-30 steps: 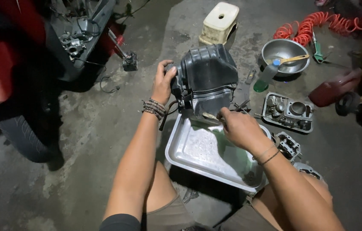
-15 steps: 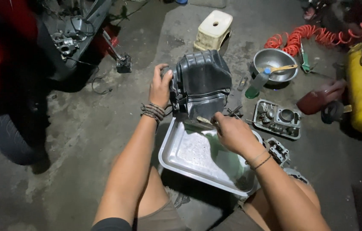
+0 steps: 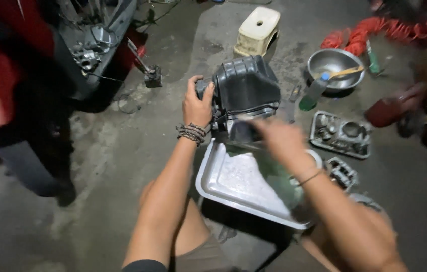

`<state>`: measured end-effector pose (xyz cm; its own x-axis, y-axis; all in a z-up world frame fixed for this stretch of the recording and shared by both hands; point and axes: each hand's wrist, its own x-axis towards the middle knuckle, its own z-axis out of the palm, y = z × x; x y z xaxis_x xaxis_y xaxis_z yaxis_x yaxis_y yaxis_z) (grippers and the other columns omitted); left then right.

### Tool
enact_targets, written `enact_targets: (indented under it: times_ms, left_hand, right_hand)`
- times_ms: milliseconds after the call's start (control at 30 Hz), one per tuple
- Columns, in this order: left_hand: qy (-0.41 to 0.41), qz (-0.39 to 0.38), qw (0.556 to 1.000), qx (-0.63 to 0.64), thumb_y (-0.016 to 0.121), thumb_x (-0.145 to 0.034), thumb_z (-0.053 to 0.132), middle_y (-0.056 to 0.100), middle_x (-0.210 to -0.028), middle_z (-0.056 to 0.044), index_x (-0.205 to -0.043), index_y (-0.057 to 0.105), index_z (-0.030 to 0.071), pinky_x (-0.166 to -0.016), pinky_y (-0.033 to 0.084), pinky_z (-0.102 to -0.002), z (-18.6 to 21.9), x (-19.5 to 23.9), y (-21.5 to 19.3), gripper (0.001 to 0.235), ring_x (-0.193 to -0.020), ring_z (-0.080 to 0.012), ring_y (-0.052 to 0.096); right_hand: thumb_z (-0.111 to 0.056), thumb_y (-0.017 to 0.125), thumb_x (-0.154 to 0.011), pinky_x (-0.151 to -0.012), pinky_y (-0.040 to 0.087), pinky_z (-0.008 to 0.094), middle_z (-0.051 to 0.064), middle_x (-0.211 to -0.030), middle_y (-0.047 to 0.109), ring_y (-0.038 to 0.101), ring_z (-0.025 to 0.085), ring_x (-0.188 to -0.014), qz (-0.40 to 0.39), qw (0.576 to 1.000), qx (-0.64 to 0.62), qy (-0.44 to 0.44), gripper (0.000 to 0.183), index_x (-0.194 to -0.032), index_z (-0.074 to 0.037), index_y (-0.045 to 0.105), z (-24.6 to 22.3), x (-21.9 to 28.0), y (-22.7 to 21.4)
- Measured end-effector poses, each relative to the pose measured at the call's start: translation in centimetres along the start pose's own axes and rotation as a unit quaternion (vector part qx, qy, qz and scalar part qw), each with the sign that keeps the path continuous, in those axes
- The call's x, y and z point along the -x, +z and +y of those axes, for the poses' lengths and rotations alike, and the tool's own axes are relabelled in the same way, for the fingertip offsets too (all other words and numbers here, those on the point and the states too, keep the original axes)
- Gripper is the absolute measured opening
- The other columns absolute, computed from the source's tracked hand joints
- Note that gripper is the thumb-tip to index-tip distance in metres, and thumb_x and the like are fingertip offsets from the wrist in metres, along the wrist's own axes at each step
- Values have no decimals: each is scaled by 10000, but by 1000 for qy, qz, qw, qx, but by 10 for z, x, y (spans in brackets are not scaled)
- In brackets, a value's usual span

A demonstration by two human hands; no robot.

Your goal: The person scrubs a black motorcycle airbox with a brush, rotating the part to clean different sides. The person then places the airbox on a tray and continues scrubbing its interior surfaces.

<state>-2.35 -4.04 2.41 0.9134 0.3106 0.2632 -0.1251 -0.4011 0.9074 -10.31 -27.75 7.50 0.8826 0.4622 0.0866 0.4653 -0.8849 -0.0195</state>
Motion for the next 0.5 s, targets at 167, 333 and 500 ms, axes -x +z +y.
enact_targets:
  times_ms: [167,333,500]
  left_hand:
    - [-20,-6,1000,13,541,-1023,587,548,-1390,-302,-1405,463,136,-1104,413,-666,8,3,-3,596,-1337,-518,496]
    - [-24,10,1000,-1,552,-1016,583,519,-1448,-295,-1445,439,152,-1130,404,-659,18,0,5,619,-1373,-498,479]
    - [-55,-25,998,-11,549,-1027,529,487,-1469,-295,-1456,430,153,-1157,390,-639,18,2,-1,582,-1398,-483,454]
  right_hand:
    - [-90,721,-887,-765,581,549,165,-1007,718,719,412,-936,109,984,-27,135,428,-1305,-175,689,59,10,-20]
    - [23,681,-873,-896,507,661,282,-1074,681,660,504,-1076,87,983,-99,128,422,-1288,-45,636,36,5,17]
    - [-120,589,-939,-839,597,539,126,-1054,774,745,402,-1004,-76,971,-212,75,354,-1256,-212,717,-15,21,-42]
